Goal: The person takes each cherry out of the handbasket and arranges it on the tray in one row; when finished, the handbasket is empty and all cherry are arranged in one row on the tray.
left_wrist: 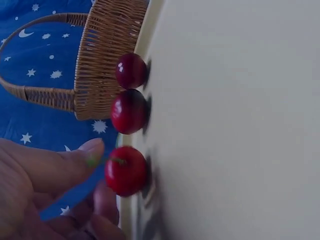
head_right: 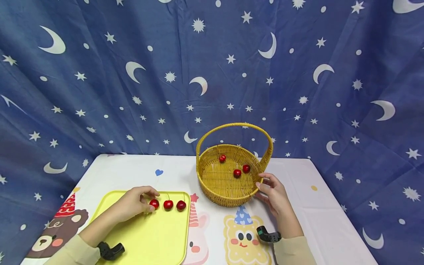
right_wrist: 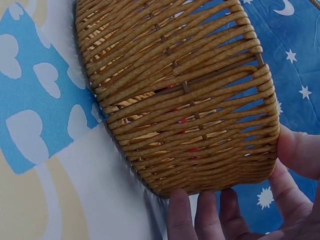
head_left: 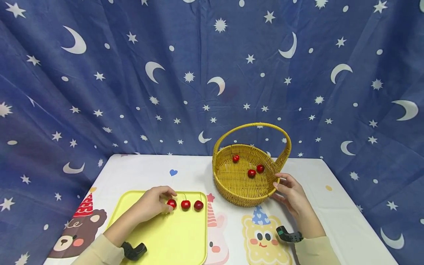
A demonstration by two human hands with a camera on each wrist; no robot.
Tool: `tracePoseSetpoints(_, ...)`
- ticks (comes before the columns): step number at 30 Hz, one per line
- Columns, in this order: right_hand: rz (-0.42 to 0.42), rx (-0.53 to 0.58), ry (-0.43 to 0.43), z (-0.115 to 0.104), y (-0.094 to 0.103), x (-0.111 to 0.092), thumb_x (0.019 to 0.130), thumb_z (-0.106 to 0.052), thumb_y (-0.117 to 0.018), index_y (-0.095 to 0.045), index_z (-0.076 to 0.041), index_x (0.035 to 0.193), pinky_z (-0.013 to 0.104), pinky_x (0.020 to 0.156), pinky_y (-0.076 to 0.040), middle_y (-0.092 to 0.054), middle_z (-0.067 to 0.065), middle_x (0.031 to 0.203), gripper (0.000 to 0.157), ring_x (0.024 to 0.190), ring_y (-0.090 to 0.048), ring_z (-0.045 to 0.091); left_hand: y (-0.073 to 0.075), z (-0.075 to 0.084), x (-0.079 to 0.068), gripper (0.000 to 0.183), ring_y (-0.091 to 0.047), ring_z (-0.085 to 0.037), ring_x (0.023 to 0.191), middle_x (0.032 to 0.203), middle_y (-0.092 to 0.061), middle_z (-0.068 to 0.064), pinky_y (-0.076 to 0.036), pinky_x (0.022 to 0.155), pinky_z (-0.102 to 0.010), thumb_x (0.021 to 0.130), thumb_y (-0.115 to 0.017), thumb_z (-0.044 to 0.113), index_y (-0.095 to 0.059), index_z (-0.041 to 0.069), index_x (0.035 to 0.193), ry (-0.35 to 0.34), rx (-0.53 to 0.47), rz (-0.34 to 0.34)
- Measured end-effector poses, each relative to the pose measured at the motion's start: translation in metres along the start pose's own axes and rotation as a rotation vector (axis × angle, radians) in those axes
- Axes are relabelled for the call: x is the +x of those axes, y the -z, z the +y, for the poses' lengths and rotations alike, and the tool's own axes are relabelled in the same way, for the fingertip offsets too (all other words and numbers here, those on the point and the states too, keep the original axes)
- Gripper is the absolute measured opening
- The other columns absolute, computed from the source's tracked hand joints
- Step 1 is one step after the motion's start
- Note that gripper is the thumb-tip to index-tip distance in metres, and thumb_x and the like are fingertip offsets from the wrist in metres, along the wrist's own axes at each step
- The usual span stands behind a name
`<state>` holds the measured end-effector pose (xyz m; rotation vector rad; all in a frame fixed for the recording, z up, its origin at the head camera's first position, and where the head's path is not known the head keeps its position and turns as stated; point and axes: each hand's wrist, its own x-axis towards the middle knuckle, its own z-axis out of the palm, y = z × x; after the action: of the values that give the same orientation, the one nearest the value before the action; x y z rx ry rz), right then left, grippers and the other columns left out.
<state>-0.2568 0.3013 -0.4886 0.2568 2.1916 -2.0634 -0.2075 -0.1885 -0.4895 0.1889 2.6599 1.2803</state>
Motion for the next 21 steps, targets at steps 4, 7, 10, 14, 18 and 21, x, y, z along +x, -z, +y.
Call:
tracePoseSetpoints(4,0.003,-0.005,-0.004,-0.001,-0.001,0.000,0.106,-0.008,-0.064,-0.055,-0.014,0.142,0.037,0.094,-0.063,-0.047,0.016,0.148,0.038,0.119,-0.064,0.019,0.003,0.009,0.001,0.039,-0.062,-0.018,0.075,0.115,-0.072,-0.012,-0.054,0.062,-0.029,0.086,-0.084,-0.001,-0.075,0.009,0.123,-0.046,-0.076,-0.002)
tracePoseSetpoints(7,0.007,-0.016,-0.008,0.000,-0.001,0.001,0.106,-0.009,-0.064,-0.055,-0.014,0.143,0.038,0.095,-0.063,-0.047,0.016,0.147,0.039,0.120,-0.064,0.020,0.001,0.022,0.002,0.040,-0.061,-0.017,0.074,0.116,-0.071,-0.015,-0.052,0.058,-0.027,0.089,-0.082,-0.003,-0.073,0.008,0.126,-0.086,-0.111,-0.007)
tracePoseSetpoints(10,0.010,-0.021,-0.011,0.001,-0.002,0.000,0.106,-0.009,-0.064,-0.055,-0.014,0.143,0.038,0.096,-0.063,-0.049,0.015,0.145,0.039,0.119,-0.064,0.020,-0.005,0.041,0.005,0.041,-0.062,-0.017,0.079,0.116,-0.072,-0.013,-0.052,0.059,-0.026,0.089,-0.082,-0.004,-0.074,0.012,0.126,-0.128,-0.119,-0.005)
tracePoseSetpoints(14,0.012,-0.009,-0.009,0.001,-0.001,-0.001,0.105,-0.009,-0.066,-0.056,-0.014,0.142,0.037,0.095,-0.063,-0.052,0.010,0.135,0.039,0.115,-0.066,0.018,-0.016,0.072,0.015,0.042,-0.066,-0.018,0.087,0.113,-0.074,-0.008,-0.056,0.068,-0.026,0.087,-0.083,-0.003,-0.075,0.017,0.123,-0.211,-0.148,-0.040)
tracePoseSetpoints(18,0.013,0.006,0.005,0.001,0.000,-0.002,0.105,-0.009,-0.067,-0.057,-0.014,0.141,0.036,0.093,-0.063,-0.053,0.003,0.123,0.038,0.111,-0.067,0.016,-0.032,0.104,0.031,0.043,-0.069,-0.017,0.092,0.114,-0.074,-0.005,-0.058,0.074,-0.026,0.087,-0.083,-0.003,-0.075,0.016,0.125,-0.276,-0.210,-0.114)
tracePoseSetpoints(21,0.011,0.011,0.015,0.001,0.001,-0.002,0.105,-0.008,-0.066,-0.058,-0.014,0.141,0.035,0.092,-0.063,-0.053,0.001,0.120,0.037,0.109,-0.067,0.015,-0.048,0.127,0.048,0.043,-0.071,-0.016,0.096,0.119,-0.074,-0.005,-0.060,0.075,-0.027,0.089,-0.082,-0.003,-0.074,0.015,0.127,-0.311,-0.246,-0.156)
